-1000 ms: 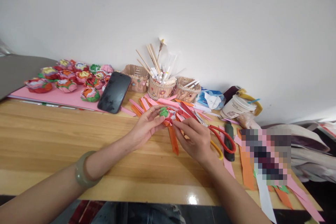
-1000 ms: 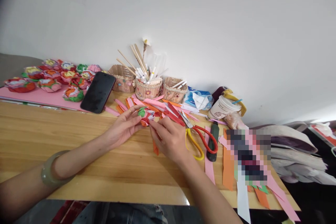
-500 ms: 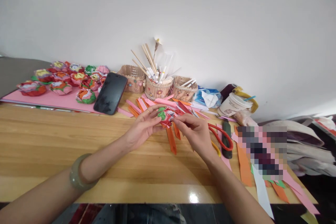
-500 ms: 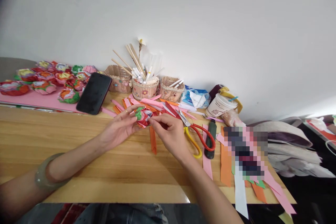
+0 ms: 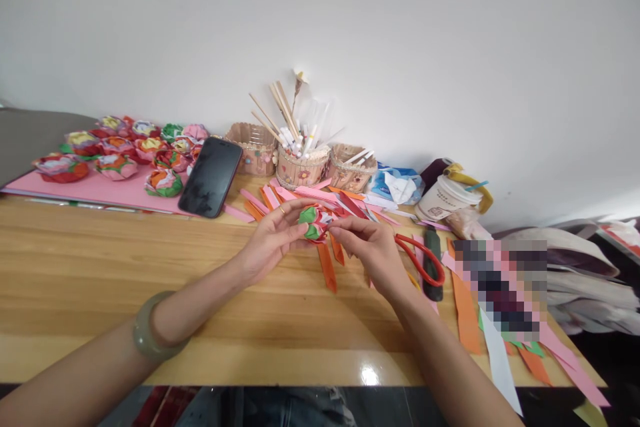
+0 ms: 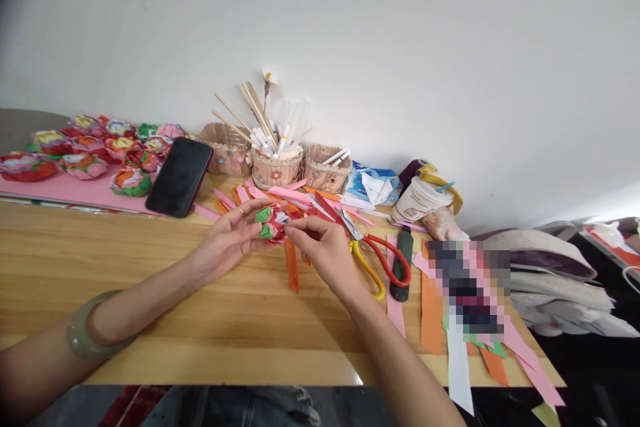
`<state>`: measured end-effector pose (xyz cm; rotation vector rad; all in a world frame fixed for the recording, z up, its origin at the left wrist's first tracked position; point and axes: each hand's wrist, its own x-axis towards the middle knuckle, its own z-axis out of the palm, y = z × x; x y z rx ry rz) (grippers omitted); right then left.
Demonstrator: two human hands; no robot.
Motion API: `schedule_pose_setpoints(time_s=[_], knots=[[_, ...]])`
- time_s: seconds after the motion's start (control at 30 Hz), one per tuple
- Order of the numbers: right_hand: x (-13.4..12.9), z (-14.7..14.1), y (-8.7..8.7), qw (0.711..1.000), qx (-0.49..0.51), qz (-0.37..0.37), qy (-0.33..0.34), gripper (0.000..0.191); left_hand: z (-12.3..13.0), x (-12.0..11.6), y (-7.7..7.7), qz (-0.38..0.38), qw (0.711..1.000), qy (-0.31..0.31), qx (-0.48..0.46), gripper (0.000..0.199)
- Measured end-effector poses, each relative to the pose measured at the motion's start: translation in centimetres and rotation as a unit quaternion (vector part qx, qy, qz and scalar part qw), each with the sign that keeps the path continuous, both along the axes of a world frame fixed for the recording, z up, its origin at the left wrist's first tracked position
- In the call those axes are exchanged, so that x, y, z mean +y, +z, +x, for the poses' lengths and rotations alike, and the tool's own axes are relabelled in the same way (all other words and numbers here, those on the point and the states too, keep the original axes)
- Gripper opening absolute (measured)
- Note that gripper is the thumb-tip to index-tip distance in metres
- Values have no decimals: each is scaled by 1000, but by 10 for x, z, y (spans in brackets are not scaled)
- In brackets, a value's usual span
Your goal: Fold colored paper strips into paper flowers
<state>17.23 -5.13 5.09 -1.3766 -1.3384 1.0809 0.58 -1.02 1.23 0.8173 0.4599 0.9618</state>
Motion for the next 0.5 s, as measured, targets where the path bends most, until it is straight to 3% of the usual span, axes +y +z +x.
schedule_pose_setpoints(time_s=[0.13,0.27,0.5], knots=[[1,1,0,1000,17,0,14,17,1,-1,1,12,1000,2,6,34],[1,0,-2,997,9,70,39,11,2,-2,1,14,1000,11,9,35],[-2,1,-3,972,-131,194,30,7,3,-2,-1,19,999,8,27,38]])
